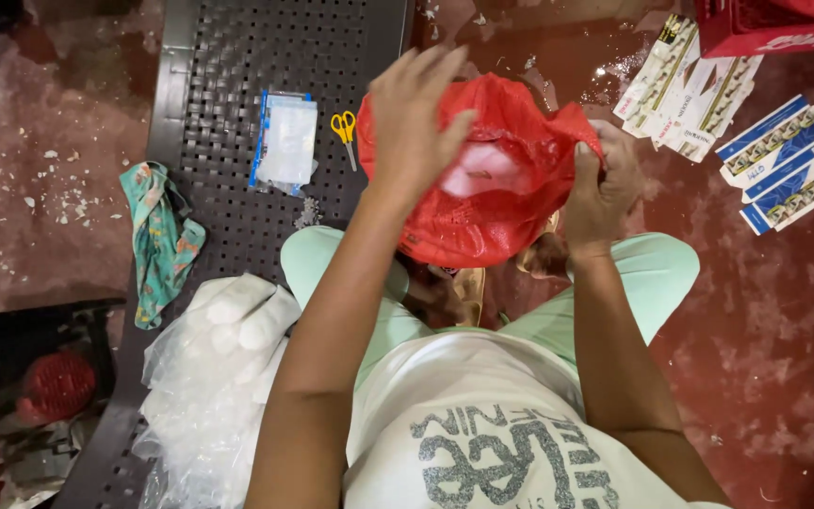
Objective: Packaging white powder from a large red bag into smaller plastic bags using a spoon.
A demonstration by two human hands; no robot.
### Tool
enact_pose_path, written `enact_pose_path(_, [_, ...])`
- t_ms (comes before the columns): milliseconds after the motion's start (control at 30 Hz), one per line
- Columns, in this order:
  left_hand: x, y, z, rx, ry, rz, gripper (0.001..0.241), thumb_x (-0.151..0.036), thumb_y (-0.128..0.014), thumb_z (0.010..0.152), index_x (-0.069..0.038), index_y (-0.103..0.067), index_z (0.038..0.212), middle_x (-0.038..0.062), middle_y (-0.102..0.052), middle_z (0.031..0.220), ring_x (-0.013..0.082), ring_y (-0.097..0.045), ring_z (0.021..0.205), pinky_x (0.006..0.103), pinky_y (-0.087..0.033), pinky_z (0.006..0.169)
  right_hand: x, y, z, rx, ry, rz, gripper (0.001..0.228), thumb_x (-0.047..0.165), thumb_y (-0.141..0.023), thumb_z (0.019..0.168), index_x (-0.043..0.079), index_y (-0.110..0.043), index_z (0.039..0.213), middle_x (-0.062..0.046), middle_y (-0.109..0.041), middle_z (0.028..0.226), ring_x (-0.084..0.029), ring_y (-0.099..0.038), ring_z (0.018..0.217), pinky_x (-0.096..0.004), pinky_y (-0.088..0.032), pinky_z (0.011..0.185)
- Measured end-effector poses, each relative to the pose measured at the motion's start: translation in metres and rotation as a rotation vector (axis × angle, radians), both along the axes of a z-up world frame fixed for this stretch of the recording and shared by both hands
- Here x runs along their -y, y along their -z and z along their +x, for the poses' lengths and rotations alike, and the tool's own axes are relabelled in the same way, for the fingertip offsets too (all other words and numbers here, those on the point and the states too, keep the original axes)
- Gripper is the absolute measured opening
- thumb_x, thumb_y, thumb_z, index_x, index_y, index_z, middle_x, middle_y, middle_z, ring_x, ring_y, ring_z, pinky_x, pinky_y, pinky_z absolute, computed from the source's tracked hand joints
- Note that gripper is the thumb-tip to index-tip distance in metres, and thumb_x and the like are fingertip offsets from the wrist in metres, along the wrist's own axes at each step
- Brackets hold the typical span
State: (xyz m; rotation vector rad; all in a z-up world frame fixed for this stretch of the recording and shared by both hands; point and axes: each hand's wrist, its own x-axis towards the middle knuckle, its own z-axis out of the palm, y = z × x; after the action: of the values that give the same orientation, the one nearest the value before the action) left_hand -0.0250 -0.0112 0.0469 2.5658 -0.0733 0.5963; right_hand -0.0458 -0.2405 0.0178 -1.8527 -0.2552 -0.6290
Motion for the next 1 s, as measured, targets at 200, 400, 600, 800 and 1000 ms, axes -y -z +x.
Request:
enact_pose_path(200, [0.024, -0.017, 0.036, -0.227, 0.143, -0.061, 0.060, 0.001, -0.054, 0.087, -0.021, -0.048, 0.142, 0.011, -0.049, 0.145, 0.0299, -0.039, 0.138, 0.0563, -0.027, 0.116, 0.000, -0.009, -0.005, 0.037, 0.017, -0.023, 0.016, 0.006, -0.050, 0.099, 0.001, -0.064, 0.091, -0.014, -0.064, 0.105, -0.026, -0.058, 0.101, -0.037, -0.048, 0.087])
enact_pose_path(400, [0.019, 0.016, 0.077, -0.597, 0.340, 0.109, 0.015, -0.011, -0.070, 0.077, -0.025, -0.071, 0.081, 0.000, -0.072, 0.101, 0.0325, -0.055, 0.115, 0.0628, -0.030, 0.096, 0.005, -0.008, -0.005, 0.040, 0.015, 0.074, 0.015, 0.002, -0.050, 0.095, 0.000, -0.065, 0.094, -0.013, -0.064, 0.104, -0.023, -0.058, 0.096, -0.034, -0.048, 0.080])
enact_pose_path(600, [0.059, 0.013, 0.074, 0.021, 0.084, 0.019, 0.022, -0.013, -0.066, 0.077, -0.028, -0.075, 0.090, -0.003, -0.071, 0.103, 0.0239, -0.057, 0.105, 0.0502, -0.030, 0.098, -0.007, -0.008, 0.003, -0.029, 0.204, -0.153, 0.025, 0.021, -0.051, 0.100, 0.001, -0.059, 0.087, -0.010, -0.055, 0.077, -0.025, -0.047, 0.072, -0.040, -0.034, 0.064])
enact_pose_path(800, [0.078, -0.015, 0.048, -0.112, 0.338, 0.127, 0.023, -0.009, -0.066, 0.067, -0.022, -0.075, 0.083, 0.001, -0.069, 0.091, 0.0287, -0.055, 0.097, 0.0578, -0.028, 0.094, -0.012, 0.012, 0.045, -0.237, -0.092, -0.006, 0.079, 0.011, -0.068, 0.086, 0.009, -0.022, 0.151, -0.008, -0.059, 0.104, -0.020, -0.055, 0.082, -0.031, -0.049, 0.079])
enact_pose_path(1000, [0.051, -0.048, 0.007, -0.229, 0.260, -0.046, 0.037, -0.017, -0.068, 0.085, -0.018, -0.066, 0.121, 0.007, -0.066, 0.124, 0.0276, -0.052, 0.121, 0.0544, -0.026, 0.103, -0.008, -0.003, 0.050, -0.246, -0.205, -0.085, 0.009, 0.006, -0.056, 0.094, 0.009, -0.063, 0.098, 0.000, -0.059, 0.085, -0.012, -0.051, 0.079, -0.027, -0.043, 0.070])
